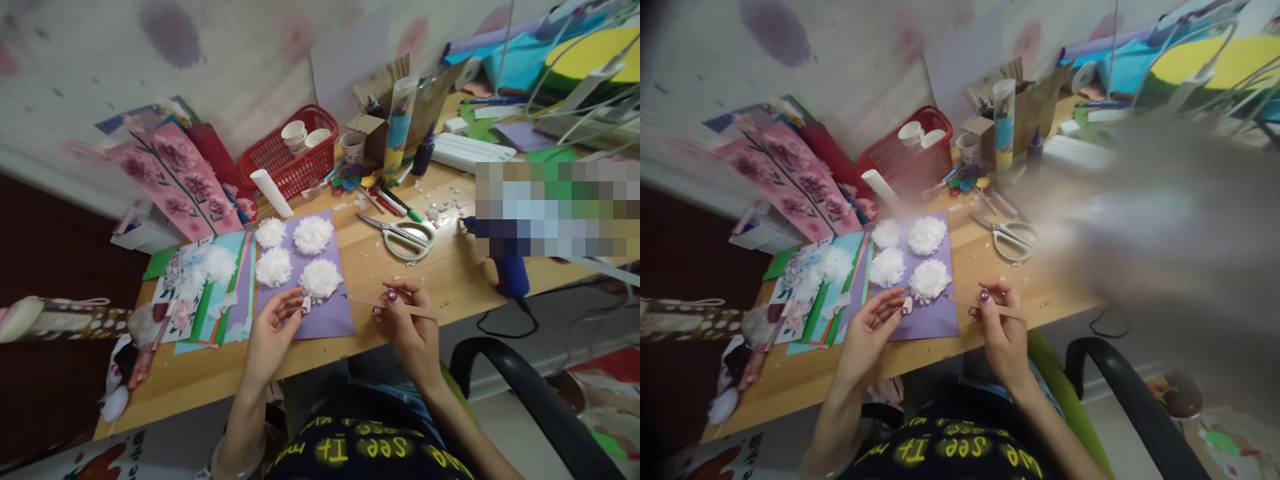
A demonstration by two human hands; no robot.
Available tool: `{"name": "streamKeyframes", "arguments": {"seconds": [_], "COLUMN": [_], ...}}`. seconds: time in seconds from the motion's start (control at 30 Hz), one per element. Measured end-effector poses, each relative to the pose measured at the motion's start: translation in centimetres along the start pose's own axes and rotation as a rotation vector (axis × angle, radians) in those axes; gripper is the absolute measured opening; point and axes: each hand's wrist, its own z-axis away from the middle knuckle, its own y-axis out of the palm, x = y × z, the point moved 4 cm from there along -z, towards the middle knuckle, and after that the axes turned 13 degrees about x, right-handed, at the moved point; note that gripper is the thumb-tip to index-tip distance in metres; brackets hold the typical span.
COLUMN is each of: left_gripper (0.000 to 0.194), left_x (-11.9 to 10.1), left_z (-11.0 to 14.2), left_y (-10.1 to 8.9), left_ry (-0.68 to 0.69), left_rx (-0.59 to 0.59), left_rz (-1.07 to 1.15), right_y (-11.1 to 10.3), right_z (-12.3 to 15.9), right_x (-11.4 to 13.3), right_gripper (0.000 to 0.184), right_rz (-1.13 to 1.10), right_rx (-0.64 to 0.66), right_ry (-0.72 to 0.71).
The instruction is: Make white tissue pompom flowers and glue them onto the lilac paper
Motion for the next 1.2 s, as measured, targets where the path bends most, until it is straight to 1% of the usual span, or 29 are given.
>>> {"name": "streamKeyframes", "arguments": {"seconds": [0.13,0.3,0.43,0.67,0.83,0.93,1.07,1.13,1.2], "left_gripper": [0.030,0.032,0.036,0.035,0.030,0.026,0.025,0.022,0.019], "left_x": [-0.1,0.0,0.0,-0.5,-1.1,-1.4,-1.2,-0.8,-0.3], "left_z": [-1.5,-3.2,-3.5,-3.5,-3.4,-2.9,-2.0,-1.6,-1.3], "left_y": [0.9,1.8,2.1,2.1,1.9,1.4,0.2,-0.3,-0.6], "left_ry": [0.089,0.193,0.219,0.311,0.387,0.415,0.381,0.359,0.354], "left_rx": [-0.052,-0.129,-0.157,-0.172,-0.179,-0.199,-0.242,-0.240,-0.232], "left_rz": [-0.176,-0.415,-0.511,-0.658,-0.708,-0.694,-0.640,-0.627,-0.614], "right_y": [0.4,1.3,2.2,3.1,3.6,3.8,4.5,4.7,4.8], "right_z": [0.2,-0.1,-0.5,-0.9,-1.2,-1.4,-1.8,-1.9,-1.9], "right_x": [-0.3,-0.7,-1.0,-1.8,-1.8,-1.5,-0.9,-0.6,-0.3], "right_gripper": [0.014,0.011,0.014,0.017,0.020,0.020,0.020,0.021,0.022], "right_rz": [0.054,0.182,0.313,0.413,0.485,0.540,0.622,0.648,0.645], "right_rx": [0.019,0.080,0.175,0.227,0.229,0.226,0.255,0.267,0.249], "right_ry": [-0.030,-0.081,-0.099,-0.123,-0.132,-0.138,-0.176,-0.195,-0.202]}}
